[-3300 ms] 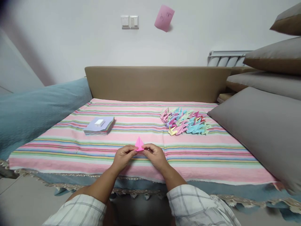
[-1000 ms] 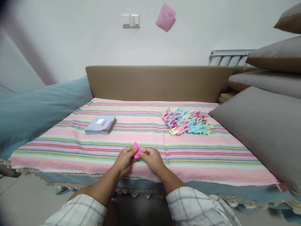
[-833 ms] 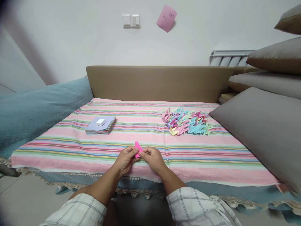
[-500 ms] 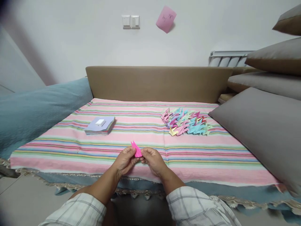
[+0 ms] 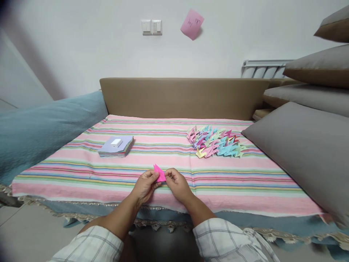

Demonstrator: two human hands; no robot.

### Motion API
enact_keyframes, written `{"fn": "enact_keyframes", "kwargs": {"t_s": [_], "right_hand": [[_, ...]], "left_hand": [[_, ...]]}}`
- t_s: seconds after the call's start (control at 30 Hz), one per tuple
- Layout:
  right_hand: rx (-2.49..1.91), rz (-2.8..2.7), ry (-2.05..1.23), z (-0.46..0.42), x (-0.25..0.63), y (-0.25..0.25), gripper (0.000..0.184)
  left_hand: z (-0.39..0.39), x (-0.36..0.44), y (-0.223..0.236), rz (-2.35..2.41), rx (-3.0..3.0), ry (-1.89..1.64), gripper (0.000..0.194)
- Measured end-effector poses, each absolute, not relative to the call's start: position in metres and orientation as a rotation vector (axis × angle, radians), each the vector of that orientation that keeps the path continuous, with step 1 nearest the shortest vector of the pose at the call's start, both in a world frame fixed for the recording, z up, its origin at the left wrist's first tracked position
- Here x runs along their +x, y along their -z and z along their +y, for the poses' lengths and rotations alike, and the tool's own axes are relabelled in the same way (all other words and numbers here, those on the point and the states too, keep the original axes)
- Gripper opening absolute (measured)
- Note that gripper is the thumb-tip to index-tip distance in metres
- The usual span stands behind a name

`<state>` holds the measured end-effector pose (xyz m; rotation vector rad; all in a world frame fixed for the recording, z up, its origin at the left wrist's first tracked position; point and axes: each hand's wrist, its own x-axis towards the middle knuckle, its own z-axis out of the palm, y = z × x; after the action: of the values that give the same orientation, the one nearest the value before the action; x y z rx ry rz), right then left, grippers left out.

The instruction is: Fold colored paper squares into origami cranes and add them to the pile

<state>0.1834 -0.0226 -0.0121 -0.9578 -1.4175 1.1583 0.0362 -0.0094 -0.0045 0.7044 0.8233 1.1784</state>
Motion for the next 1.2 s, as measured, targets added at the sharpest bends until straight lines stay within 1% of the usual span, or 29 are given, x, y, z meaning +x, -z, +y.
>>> {"fn": "enact_keyframes", "kwargs": {"t_s": [0.1,0.17,0.27,0.37,0.47,0.67,0.77,0.9,1.0,1.1,1.2], "right_hand": [[-0.985,-1.528,-1.129,-0.024,0.186,0.009,0.017],[-0.992,-1.572,-0.995,-0.024,0.185,0.009,0.017],[-1.056,-1.605,-0.704,-0.024,0.181,0.012,0.017],[-1.130,-1.616,-0.619,-0.024,0.178,0.017,0.017],[-1.166,-1.527,-0.709,-0.023,0.178,0.018,0.019],[-0.969,-1.249,-1.255,-0.018,0.182,0.013,0.032],[-0.905,-1.158,-1.393,-0.018,0.184,0.012,0.034],[-0.832,-1.083,-1.489,-0.019,0.185,0.013,0.035],[-0.815,-1.063,-1.525,-0.020,0.185,0.013,0.035],[-0.820,-1.101,-1.495,-0.020,0.184,0.011,0.033],[-0.861,-1.143,-1.443,-0.021,0.182,0.007,0.035]], "left_hand": [[-0.008,0.037,0.008,0.877,0.773,-1.245,0.032],[-0.008,0.037,0.010,0.875,0.874,-1.271,0.029],[-0.008,0.038,0.012,0.878,0.972,-1.281,0.026],[-0.010,0.040,0.011,0.892,0.908,-1.256,0.028],[-0.013,0.041,0.006,0.863,0.821,-1.193,0.031],[-0.015,0.038,0.002,0.700,0.812,-1.090,0.043],[-0.015,0.036,0.003,0.620,0.860,-1.040,0.045],[-0.016,0.035,0.001,0.591,0.881,-0.980,0.044],[-0.017,0.035,-0.001,0.600,0.881,-0.980,0.040],[-0.017,0.037,0.002,0.643,0.881,-1.044,0.035],[-0.015,0.041,0.007,0.709,0.872,-1.153,0.035]]}}
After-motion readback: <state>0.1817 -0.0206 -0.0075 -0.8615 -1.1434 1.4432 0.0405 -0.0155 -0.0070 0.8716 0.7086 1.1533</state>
